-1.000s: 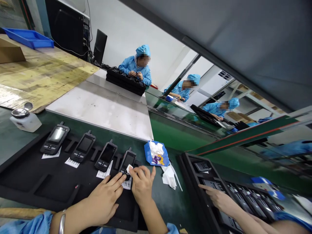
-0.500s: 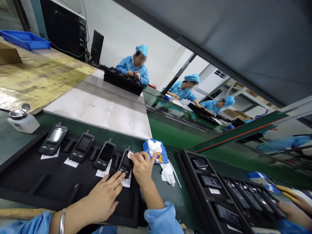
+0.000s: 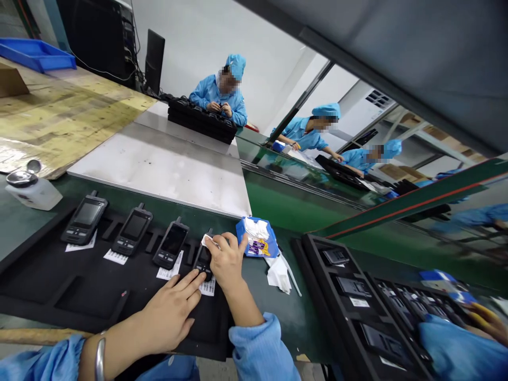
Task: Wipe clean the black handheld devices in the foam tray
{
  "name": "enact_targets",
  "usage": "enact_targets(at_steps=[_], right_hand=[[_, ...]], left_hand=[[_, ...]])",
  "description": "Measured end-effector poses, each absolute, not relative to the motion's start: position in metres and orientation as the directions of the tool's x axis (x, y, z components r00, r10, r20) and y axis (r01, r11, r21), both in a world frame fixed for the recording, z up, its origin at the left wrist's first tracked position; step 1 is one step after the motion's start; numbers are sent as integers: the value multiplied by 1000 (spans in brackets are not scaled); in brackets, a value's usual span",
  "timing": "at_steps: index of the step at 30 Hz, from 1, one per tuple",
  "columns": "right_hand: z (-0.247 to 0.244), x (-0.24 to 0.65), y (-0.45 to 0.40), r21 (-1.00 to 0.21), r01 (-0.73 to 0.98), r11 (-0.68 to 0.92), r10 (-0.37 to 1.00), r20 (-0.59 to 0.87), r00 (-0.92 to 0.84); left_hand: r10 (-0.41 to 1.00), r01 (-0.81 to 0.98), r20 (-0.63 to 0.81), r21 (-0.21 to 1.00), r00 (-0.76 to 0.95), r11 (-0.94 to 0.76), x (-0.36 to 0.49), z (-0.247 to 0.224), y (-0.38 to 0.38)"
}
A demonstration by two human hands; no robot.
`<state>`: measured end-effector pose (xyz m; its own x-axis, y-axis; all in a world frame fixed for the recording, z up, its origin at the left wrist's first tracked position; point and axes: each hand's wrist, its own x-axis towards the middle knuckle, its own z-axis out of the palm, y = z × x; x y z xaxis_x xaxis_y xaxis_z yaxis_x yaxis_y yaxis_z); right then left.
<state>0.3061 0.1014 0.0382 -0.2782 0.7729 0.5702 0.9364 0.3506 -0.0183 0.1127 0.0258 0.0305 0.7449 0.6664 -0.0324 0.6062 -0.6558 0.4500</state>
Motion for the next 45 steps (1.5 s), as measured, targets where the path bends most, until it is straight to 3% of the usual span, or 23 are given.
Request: enact_targets(at_steps=[8,16,20,24,29,33,36,41,45], right_hand=[[24,308,57,-90,875,476,767,528,-364],[23,312,29,-279,891,359,829,534,-167],[14,321,5,-431,861,270,829,559,20],[9,318,-9,-596,754,277,824,551,133],[21,298,1,-645,702,303,801,571,178],[34,272,29,-599,718,355,785,607,118],[35,249,55,-495,785,373,782,623,21],[27,223,75,-177,941,288,819,554,-146],[27,216,72,77,969,234,866,436,-244]], left_hand=[[674,612,21,398,739,-684,115,34,23],[659,577,85,409,747,-707,110,26,23],[651,558,114,420,750,-716,110,24,24],[652,564,120,401,748,-722,109,28,22],[710,634,220,331,669,-699,88,35,18],[793,734,256,301,553,-609,61,30,18],[811,762,208,276,547,-585,49,24,20],[804,755,143,282,577,-592,44,22,24],[794,741,99,306,599,-598,41,25,26]])
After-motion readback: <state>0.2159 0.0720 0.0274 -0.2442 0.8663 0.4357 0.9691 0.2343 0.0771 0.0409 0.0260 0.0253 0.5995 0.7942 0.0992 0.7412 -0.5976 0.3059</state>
